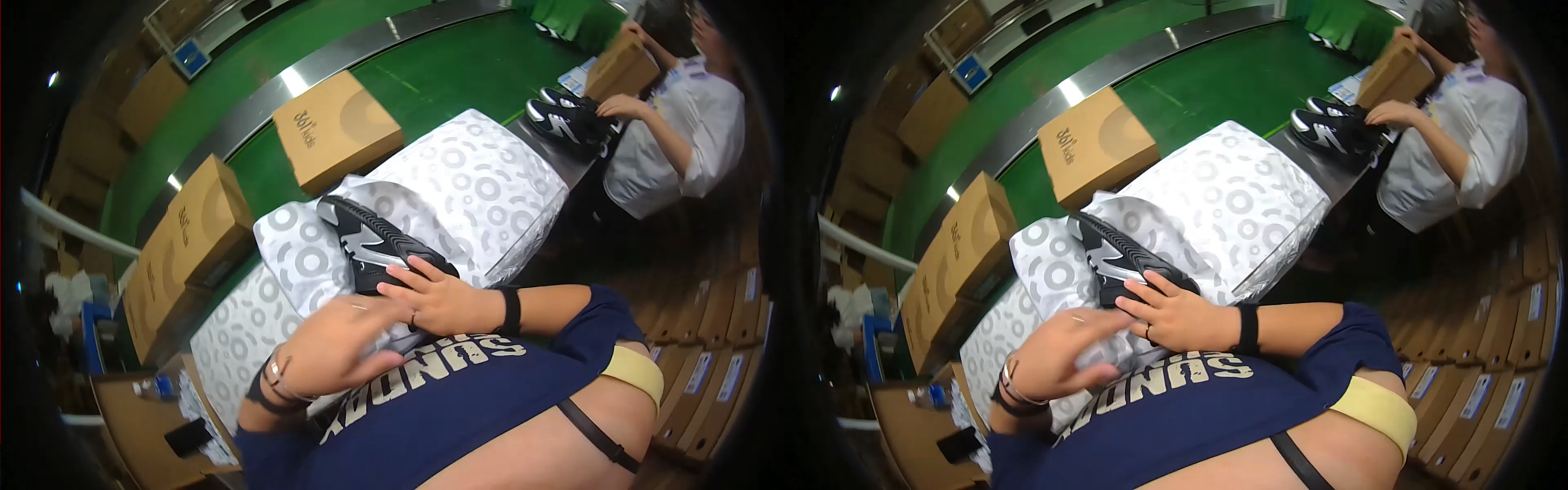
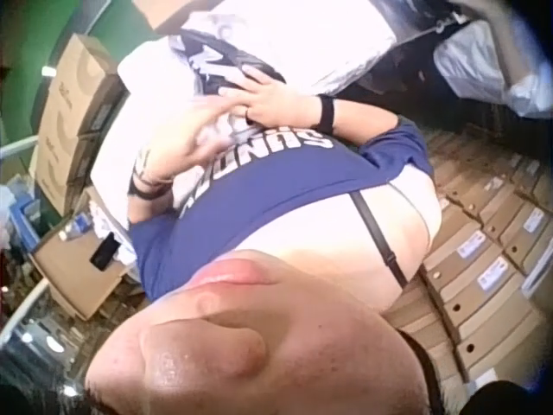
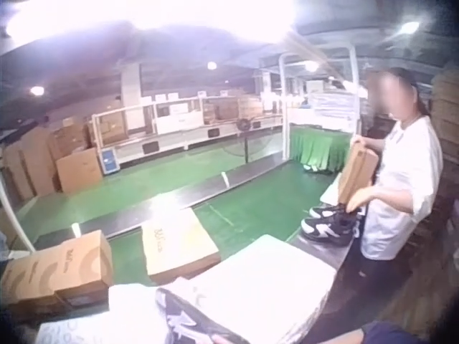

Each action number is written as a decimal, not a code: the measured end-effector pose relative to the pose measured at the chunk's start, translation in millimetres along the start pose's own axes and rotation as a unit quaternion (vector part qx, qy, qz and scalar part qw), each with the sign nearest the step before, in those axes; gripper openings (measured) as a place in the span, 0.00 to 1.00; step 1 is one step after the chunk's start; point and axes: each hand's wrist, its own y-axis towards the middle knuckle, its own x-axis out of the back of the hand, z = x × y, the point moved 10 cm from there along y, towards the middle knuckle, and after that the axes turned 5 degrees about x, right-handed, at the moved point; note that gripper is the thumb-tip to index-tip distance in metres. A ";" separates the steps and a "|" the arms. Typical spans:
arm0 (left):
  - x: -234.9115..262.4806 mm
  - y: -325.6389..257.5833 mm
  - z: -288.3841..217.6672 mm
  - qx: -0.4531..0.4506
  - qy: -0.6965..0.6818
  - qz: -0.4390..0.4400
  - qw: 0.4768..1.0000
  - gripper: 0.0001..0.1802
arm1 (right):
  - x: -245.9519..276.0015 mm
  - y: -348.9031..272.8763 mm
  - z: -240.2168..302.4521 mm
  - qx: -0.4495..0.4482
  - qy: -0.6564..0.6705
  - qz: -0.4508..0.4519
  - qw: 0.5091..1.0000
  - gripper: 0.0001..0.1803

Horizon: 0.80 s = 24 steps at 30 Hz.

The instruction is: The worker is seen inspecting shoes and wrapping them in paper before placing them into shoe boxes.

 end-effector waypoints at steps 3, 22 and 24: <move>13.3 -45.4 61.3 0.100 0.080 -0.202 0.971 0.27 | 38.2 -22.0 -81.0 -0.187 0.227 -0.125 0.947 0.21; -7.5 -91.8 119.0 0.275 0.151 -0.318 0.894 0.27 | 33.7 -190.0 -200.6 -0.560 -0.161 0.000 0.813 0.14; -6.9 -92.6 118.2 0.271 0.153 -0.323 0.894 0.27 | 35.0 -188.2 -201.0 -0.575 -0.147 -0.003 0.805 0.14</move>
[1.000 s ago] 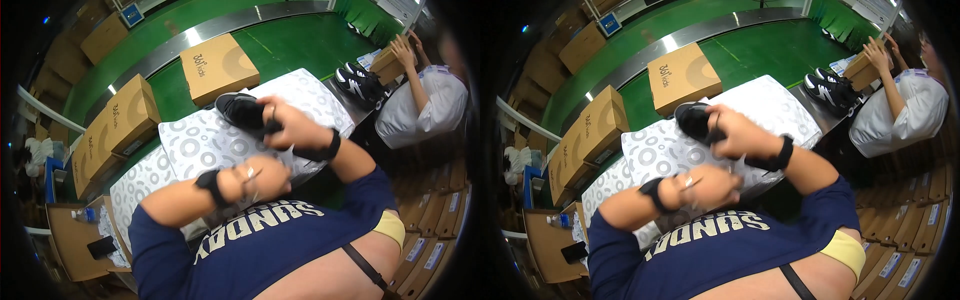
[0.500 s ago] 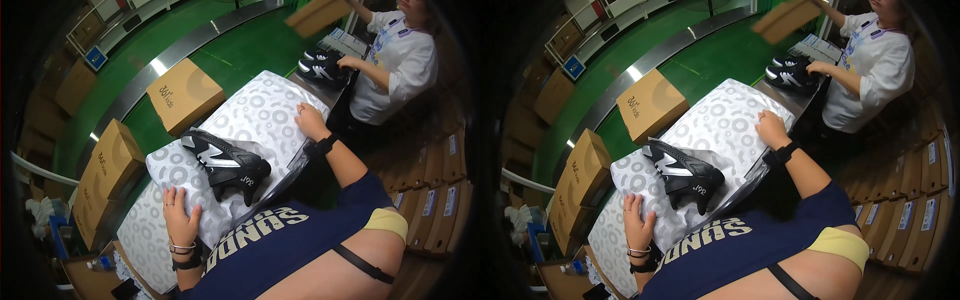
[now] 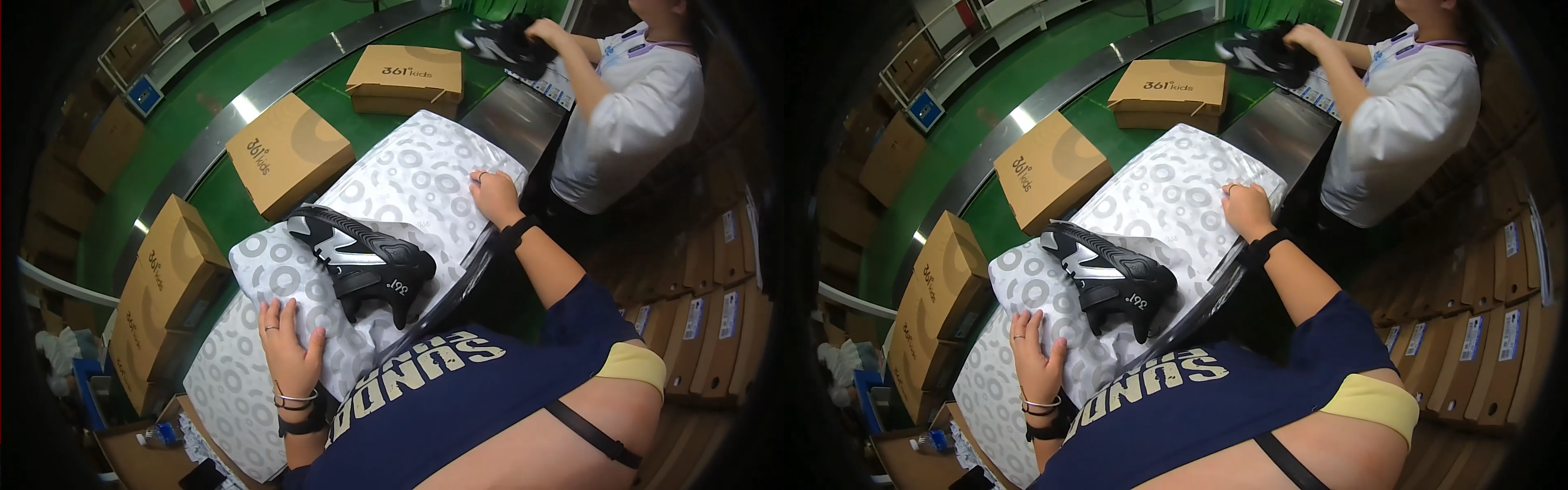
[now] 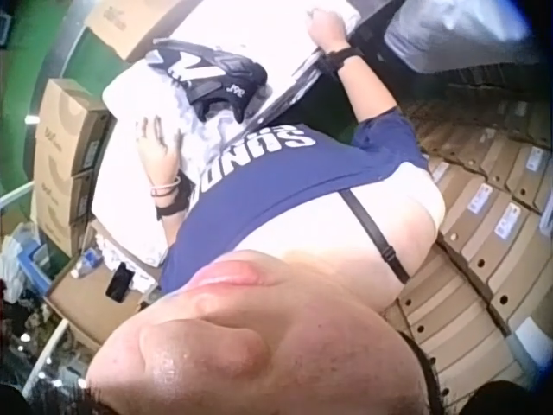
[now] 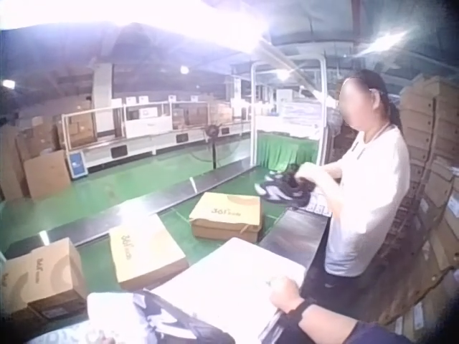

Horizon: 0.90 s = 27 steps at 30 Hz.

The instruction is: The worker is seen inspecting shoes and wrapping them in paper before placing them into shoe boxes.

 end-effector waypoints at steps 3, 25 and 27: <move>-1.0 -1.1 1.1 -0.013 -0.019 -0.007 1.000 0.28 | -9.1 0.1 -0.8 -0.013 -0.011 0.042 0.999 0.13; -2.5 -2.2 1.3 -0.004 -0.043 -0.009 0.999 0.26 | 16.2 24.7 -11.3 0.009 -0.064 -0.074 0.995 0.08; -0.5 -2.2 1.3 -0.007 -0.032 0.002 0.999 0.26 | 34.8 34.3 0.0 0.022 0.034 -0.061 0.997 0.06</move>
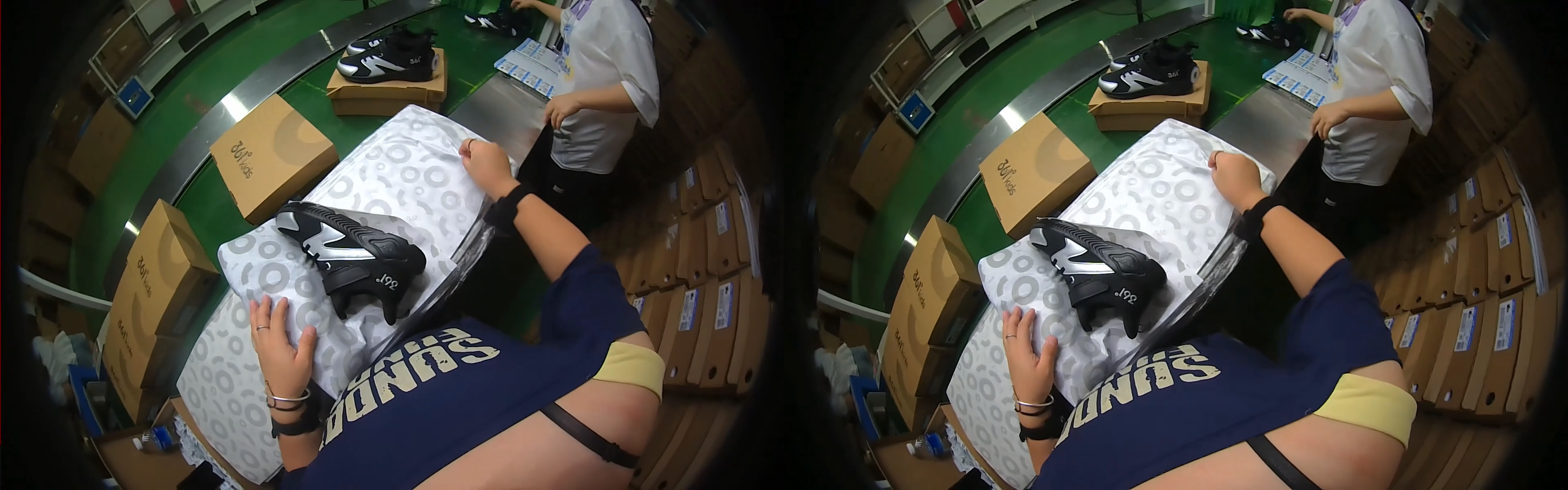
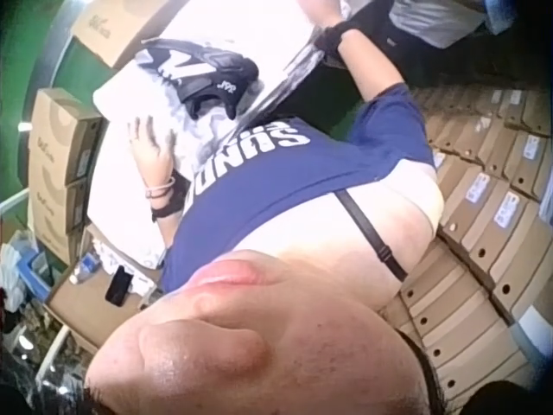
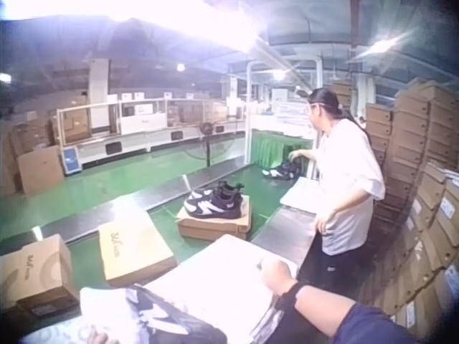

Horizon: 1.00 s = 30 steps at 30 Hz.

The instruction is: The worker is seen inspecting shoes and wrapping them in paper before placing them into shoe boxes.

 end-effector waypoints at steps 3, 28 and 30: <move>15.7 3.5 1.0 0.027 -0.076 0.046 0.996 0.27 | 50.8 13.4 89.4 0.133 0.057 -0.019 0.989 0.05; 9.2 55.8 131.1 0.355 -0.433 0.004 0.829 0.25 | -183.3 144.7 199.0 0.291 0.029 0.276 0.915 0.33; 8.8 73.9 124.3 0.334 -0.363 0.046 0.869 0.26 | -228.5 143.5 190.1 0.288 0.023 0.348 0.892 0.37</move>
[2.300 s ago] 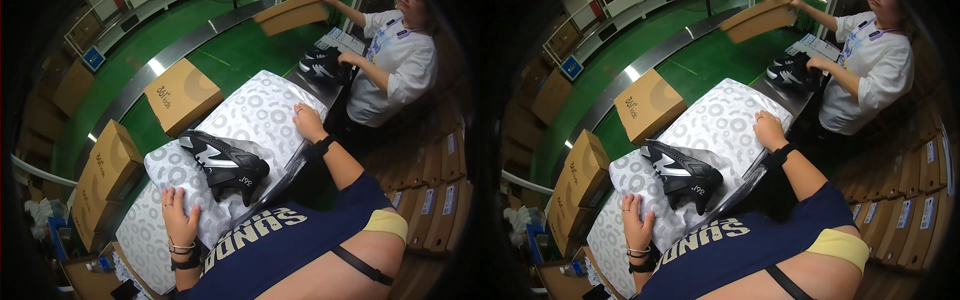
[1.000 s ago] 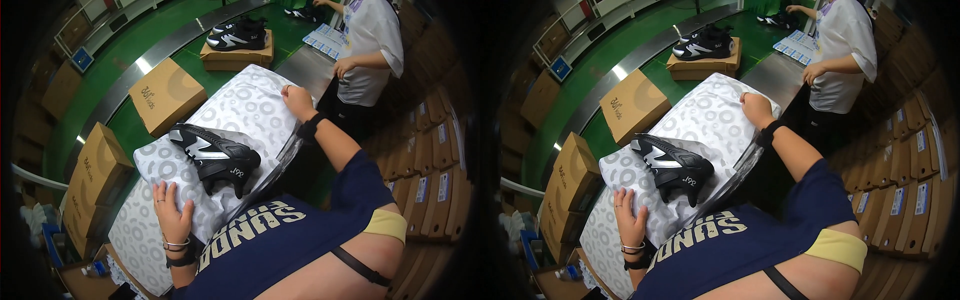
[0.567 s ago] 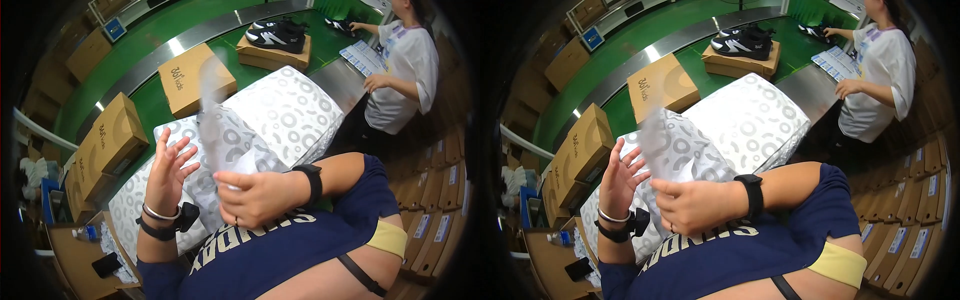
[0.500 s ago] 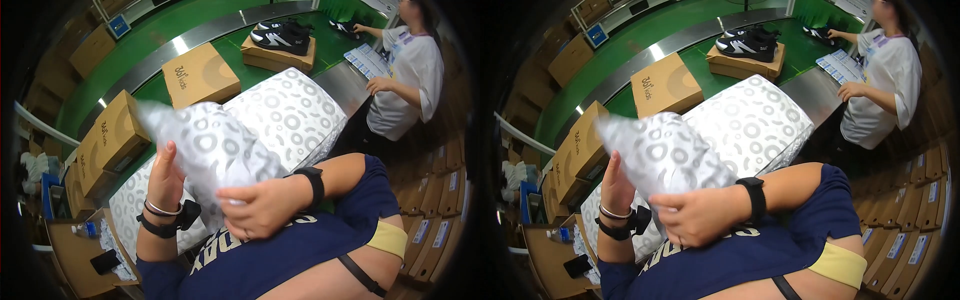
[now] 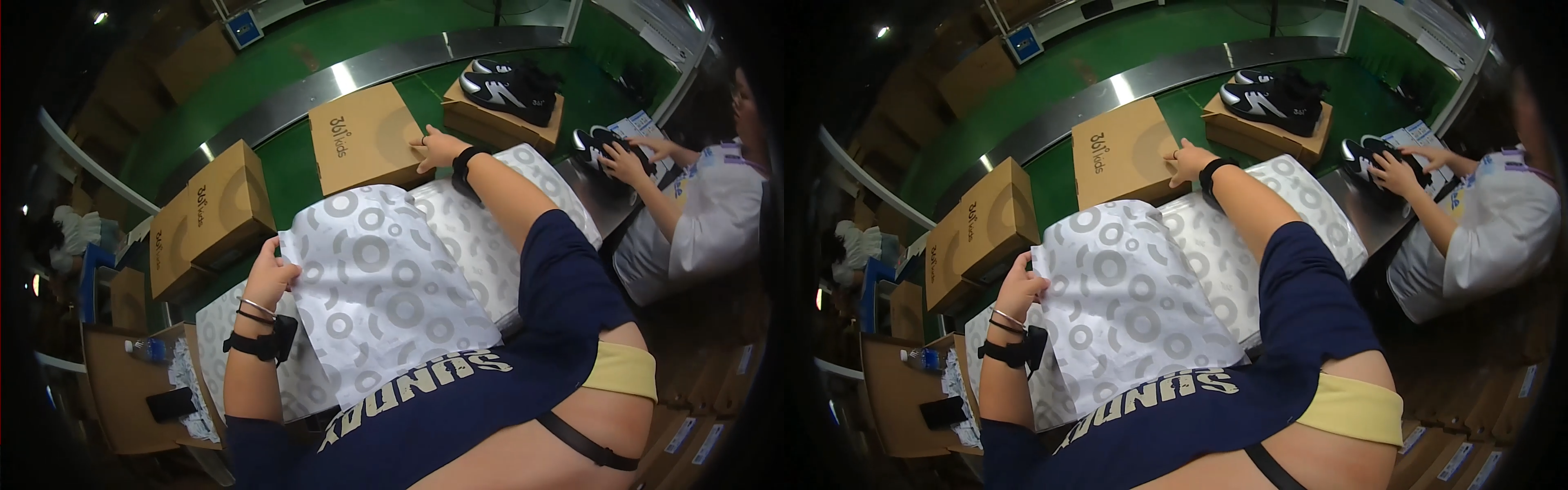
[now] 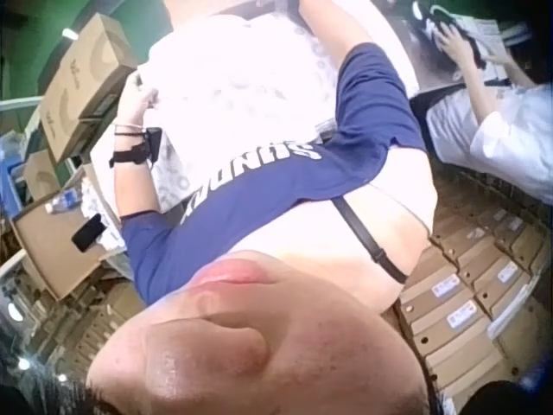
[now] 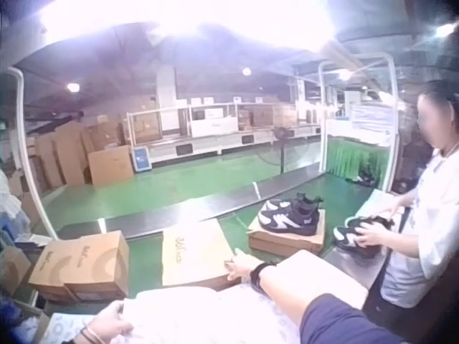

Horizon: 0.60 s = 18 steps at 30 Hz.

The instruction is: The worker is seen inspecting shoes and wrapping them in paper before placing them into shoe boxes.

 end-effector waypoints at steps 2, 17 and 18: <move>4.2 24.3 4.3 -0.009 0.041 0.044 0.998 0.29 | -10.9 10.8 14.5 0.013 0.041 0.028 0.999 0.38; -36.5 112.3 -36.9 0.026 -0.244 0.164 0.955 0.38 | 57.7 -34.7 41.9 -0.127 0.176 -0.261 0.941 0.33; -23.7 115.9 -26.6 0.013 -0.202 0.165 0.965 0.37 | 54.2 -37.2 35.9 -0.163 0.311 -0.269 0.897 0.33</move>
